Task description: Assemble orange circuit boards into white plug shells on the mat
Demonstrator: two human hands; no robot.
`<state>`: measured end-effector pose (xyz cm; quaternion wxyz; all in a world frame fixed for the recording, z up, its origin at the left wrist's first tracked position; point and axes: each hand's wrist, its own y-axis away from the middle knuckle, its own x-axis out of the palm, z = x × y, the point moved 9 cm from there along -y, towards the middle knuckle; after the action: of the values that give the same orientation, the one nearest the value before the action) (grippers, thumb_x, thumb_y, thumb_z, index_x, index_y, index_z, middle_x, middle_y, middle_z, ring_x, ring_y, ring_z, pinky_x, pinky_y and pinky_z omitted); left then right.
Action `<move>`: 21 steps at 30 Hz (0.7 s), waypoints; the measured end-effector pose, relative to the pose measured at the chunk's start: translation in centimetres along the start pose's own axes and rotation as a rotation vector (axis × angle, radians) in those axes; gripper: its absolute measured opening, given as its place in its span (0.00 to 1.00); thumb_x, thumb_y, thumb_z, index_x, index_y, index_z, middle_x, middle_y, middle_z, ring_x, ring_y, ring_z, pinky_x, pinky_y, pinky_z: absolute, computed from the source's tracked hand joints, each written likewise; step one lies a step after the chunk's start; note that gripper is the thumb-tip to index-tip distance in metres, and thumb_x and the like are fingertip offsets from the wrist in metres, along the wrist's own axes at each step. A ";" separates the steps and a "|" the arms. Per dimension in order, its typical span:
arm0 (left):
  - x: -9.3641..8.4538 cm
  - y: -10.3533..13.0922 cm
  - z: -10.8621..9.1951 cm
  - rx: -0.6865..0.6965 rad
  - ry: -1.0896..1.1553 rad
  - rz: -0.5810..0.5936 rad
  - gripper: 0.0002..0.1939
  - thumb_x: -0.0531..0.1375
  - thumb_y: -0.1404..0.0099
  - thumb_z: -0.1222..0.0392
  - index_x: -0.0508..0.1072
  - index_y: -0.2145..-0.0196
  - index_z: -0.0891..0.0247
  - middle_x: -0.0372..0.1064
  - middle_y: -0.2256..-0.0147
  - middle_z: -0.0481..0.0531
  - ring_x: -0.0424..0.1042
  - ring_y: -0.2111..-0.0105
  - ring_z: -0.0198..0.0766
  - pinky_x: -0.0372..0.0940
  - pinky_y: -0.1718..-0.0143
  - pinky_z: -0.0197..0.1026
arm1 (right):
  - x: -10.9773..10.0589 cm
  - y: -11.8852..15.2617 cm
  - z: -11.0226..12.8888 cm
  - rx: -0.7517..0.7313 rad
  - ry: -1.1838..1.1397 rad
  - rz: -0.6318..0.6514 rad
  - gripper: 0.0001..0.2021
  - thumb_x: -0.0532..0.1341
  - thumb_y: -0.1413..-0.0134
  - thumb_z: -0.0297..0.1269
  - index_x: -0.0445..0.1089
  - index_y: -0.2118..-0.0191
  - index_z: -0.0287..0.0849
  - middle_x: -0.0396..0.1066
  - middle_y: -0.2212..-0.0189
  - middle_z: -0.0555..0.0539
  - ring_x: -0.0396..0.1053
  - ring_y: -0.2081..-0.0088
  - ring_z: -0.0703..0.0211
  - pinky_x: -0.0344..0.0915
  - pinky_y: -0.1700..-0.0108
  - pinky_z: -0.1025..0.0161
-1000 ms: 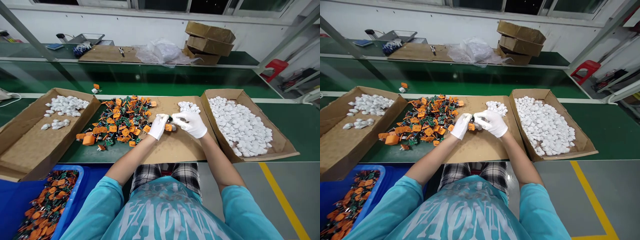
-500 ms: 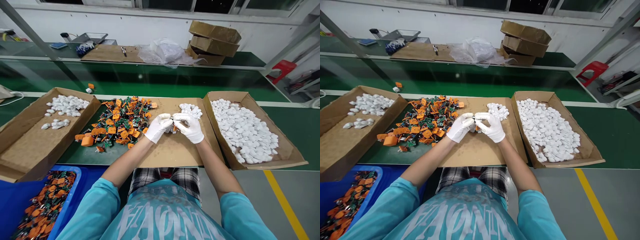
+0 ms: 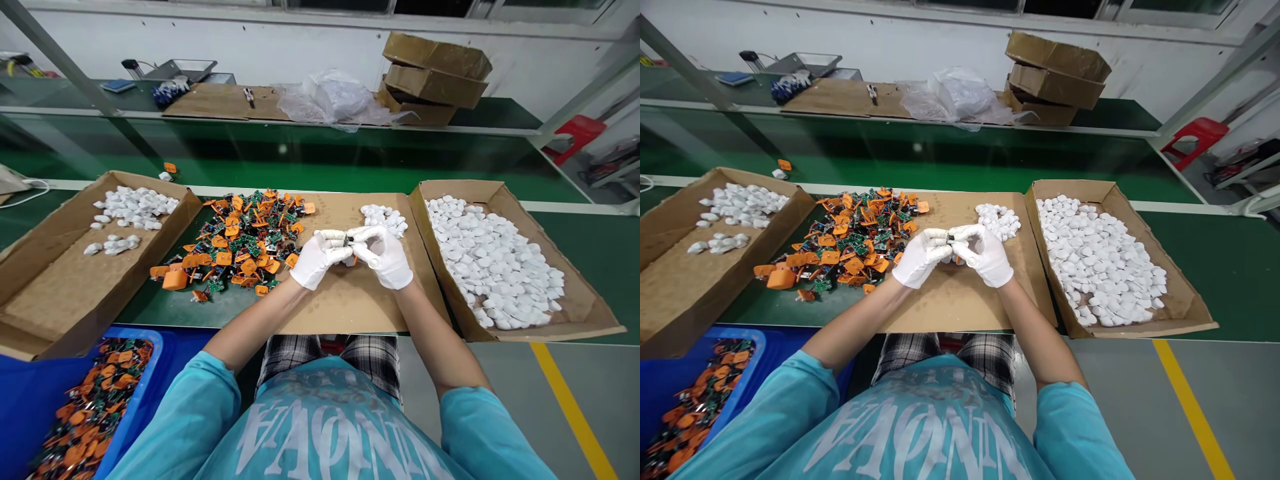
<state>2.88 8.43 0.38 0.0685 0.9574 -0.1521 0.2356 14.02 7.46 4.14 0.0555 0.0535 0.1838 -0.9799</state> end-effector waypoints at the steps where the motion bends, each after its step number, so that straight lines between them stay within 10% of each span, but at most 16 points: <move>1: -0.1 0.1 -0.1 0.018 -0.007 -0.009 0.28 0.75 0.64 0.52 0.68 0.68 0.64 0.76 0.68 0.53 0.75 0.69 0.37 0.67 0.65 0.40 | 0.0 0.0 0.1 0.003 -0.031 -0.019 0.16 0.67 0.53 0.51 0.67 0.65 0.46 0.73 0.66 0.46 0.74 0.68 0.57 0.74 0.68 0.57; 12: -0.2 -0.5 0.0 0.046 0.029 -0.024 0.26 0.71 0.55 0.48 0.68 0.62 0.62 0.76 0.65 0.53 0.76 0.64 0.40 0.69 0.59 0.43 | -1.3 -0.3 0.5 0.002 0.101 0.001 0.19 0.65 0.49 0.50 0.72 0.53 0.46 0.75 0.54 0.44 0.74 0.54 0.51 0.74 0.53 0.53; 21: -0.3 -0.3 -0.4 0.087 -0.144 -0.071 0.23 0.71 0.53 0.50 0.72 0.62 0.61 0.75 0.66 0.50 0.74 0.65 0.38 0.68 0.60 0.40 | -0.4 0.9 3.2 -0.416 0.577 -0.121 0.10 0.57 0.38 0.38 0.76 0.57 0.51 0.76 0.60 0.47 0.73 0.55 0.52 0.71 0.51 0.53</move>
<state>2.51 8.86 0.59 0.0240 0.9788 -0.1123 0.1698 14.22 5.45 6.85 -0.0470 0.3047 0.3904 -0.8675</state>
